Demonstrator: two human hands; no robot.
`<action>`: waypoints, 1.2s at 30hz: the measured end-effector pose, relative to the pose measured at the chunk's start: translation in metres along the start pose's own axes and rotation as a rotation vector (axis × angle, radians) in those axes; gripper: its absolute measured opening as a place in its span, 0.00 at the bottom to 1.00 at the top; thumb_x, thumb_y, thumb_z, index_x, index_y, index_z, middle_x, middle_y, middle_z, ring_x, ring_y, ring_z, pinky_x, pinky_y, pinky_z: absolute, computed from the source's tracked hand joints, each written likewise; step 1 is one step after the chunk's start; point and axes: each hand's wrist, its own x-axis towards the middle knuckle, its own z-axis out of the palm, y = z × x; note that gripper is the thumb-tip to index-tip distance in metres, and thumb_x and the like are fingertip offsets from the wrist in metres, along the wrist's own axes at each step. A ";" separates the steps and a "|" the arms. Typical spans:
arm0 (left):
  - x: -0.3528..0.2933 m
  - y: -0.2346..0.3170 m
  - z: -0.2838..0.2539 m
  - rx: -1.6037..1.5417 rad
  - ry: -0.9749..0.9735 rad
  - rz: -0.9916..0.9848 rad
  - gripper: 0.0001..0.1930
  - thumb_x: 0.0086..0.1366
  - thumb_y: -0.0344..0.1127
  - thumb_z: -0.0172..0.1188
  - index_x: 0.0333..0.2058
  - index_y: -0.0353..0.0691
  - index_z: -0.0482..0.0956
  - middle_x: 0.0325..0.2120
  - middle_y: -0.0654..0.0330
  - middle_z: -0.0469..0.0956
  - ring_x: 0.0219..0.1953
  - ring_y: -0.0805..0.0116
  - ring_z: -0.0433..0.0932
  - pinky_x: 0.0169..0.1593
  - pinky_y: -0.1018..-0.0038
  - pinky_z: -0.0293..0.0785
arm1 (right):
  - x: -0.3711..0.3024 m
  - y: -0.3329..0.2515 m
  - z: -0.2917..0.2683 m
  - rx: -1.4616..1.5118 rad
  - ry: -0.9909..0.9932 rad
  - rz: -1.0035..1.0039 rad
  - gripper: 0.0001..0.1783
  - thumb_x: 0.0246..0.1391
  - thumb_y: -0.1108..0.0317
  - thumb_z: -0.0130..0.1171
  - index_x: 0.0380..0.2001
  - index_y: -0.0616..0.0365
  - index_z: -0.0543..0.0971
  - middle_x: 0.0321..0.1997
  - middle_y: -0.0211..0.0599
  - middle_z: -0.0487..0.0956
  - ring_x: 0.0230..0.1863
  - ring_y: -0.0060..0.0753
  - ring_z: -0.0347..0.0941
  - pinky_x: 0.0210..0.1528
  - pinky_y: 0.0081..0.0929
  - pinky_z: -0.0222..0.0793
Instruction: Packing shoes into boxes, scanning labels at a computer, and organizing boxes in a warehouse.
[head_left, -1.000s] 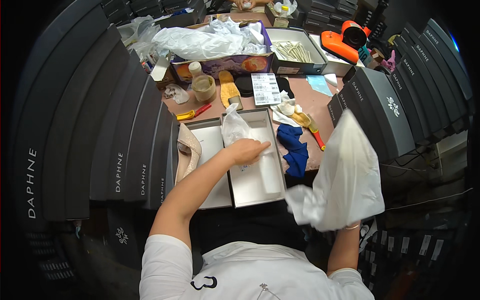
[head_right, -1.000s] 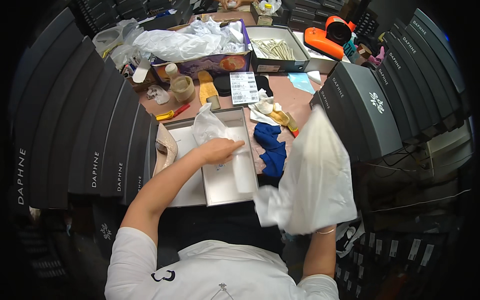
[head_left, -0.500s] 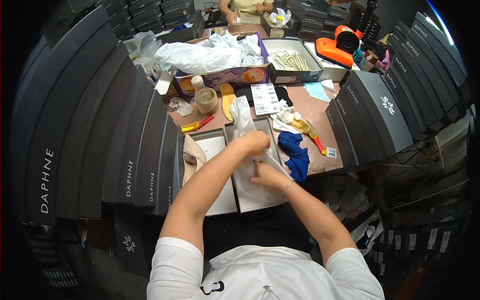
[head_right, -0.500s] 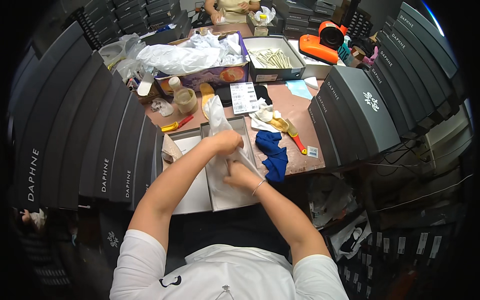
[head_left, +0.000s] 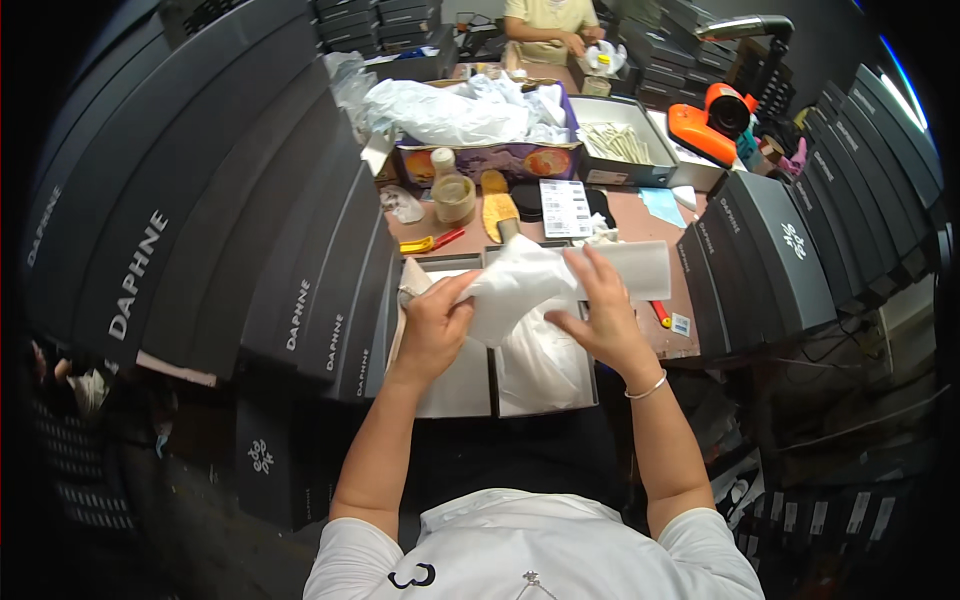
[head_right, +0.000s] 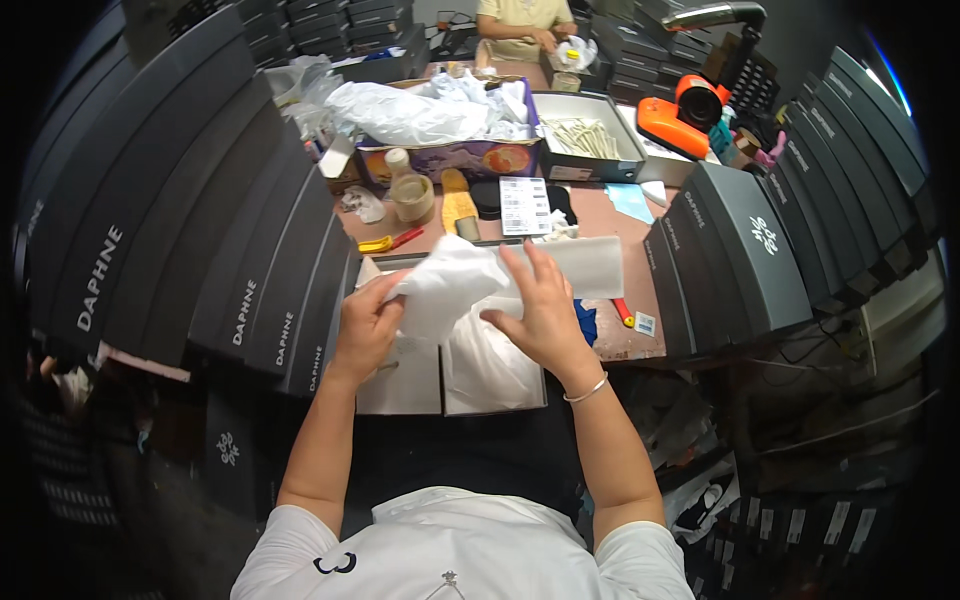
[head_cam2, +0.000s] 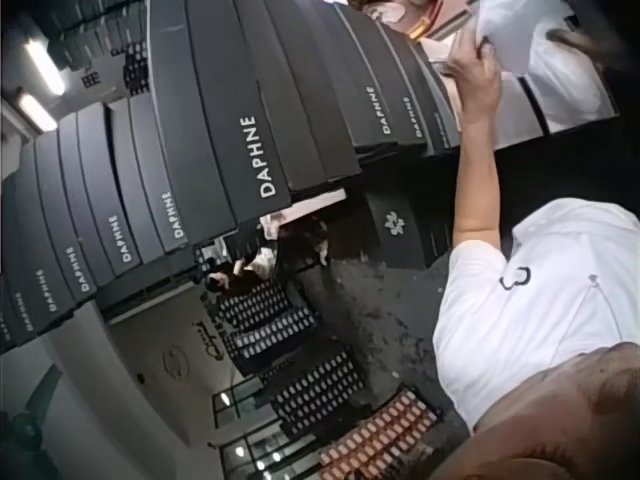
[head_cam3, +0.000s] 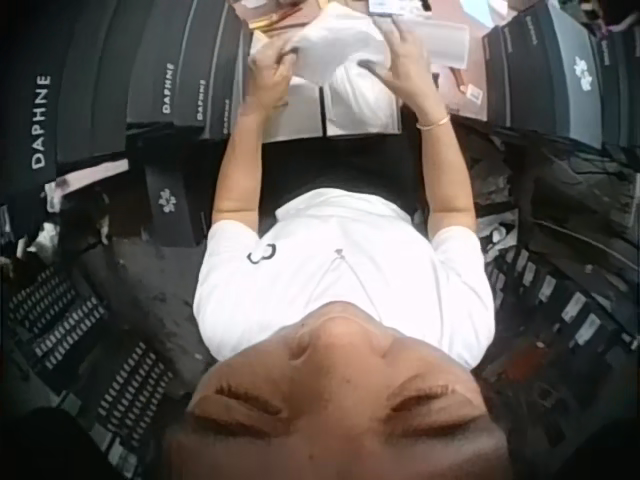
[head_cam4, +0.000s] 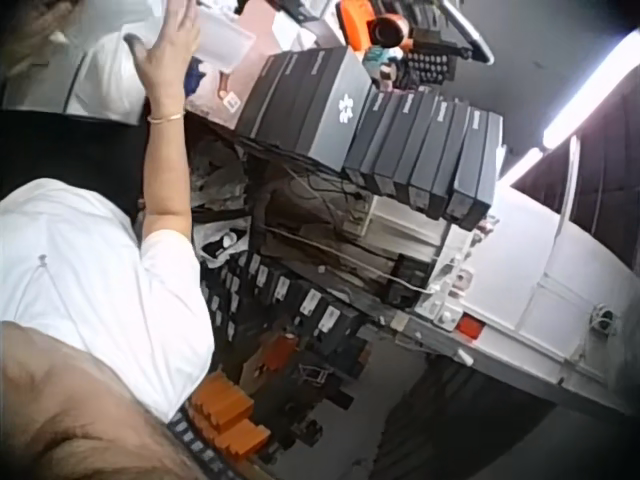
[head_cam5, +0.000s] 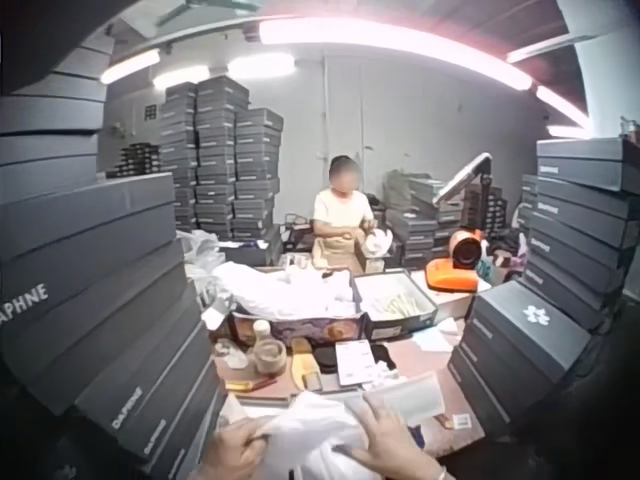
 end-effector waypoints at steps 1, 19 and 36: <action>-0.010 0.004 -0.006 -0.034 0.092 -0.060 0.15 0.59 0.22 0.51 0.45 0.32 0.78 0.33 0.51 0.81 0.35 0.64 0.81 0.42 0.72 0.75 | -0.001 0.004 0.011 -0.177 -0.231 -0.001 0.44 0.42 0.60 0.71 0.63 0.50 0.65 0.65 0.50 0.63 0.65 0.54 0.58 0.65 0.56 0.50; -0.120 -0.040 -0.022 -0.791 0.358 -0.552 0.16 0.69 0.34 0.51 0.51 0.30 0.72 0.45 0.57 0.77 0.46 0.72 0.75 0.51 0.75 0.70 | 0.048 0.058 0.021 -0.470 -0.216 0.026 0.09 0.54 0.70 0.48 0.34 0.65 0.72 0.28 0.50 0.78 0.28 0.50 0.80 0.29 0.42 0.76; -0.096 -0.040 0.014 -1.241 0.279 -0.796 0.20 0.70 0.40 0.51 0.56 0.36 0.69 0.51 0.56 0.74 0.52 0.64 0.74 0.56 0.67 0.69 | -0.047 -0.040 0.048 0.761 -0.419 0.064 0.44 0.52 0.55 0.66 0.66 0.60 0.58 0.65 0.54 0.63 0.66 0.48 0.60 0.67 0.33 0.54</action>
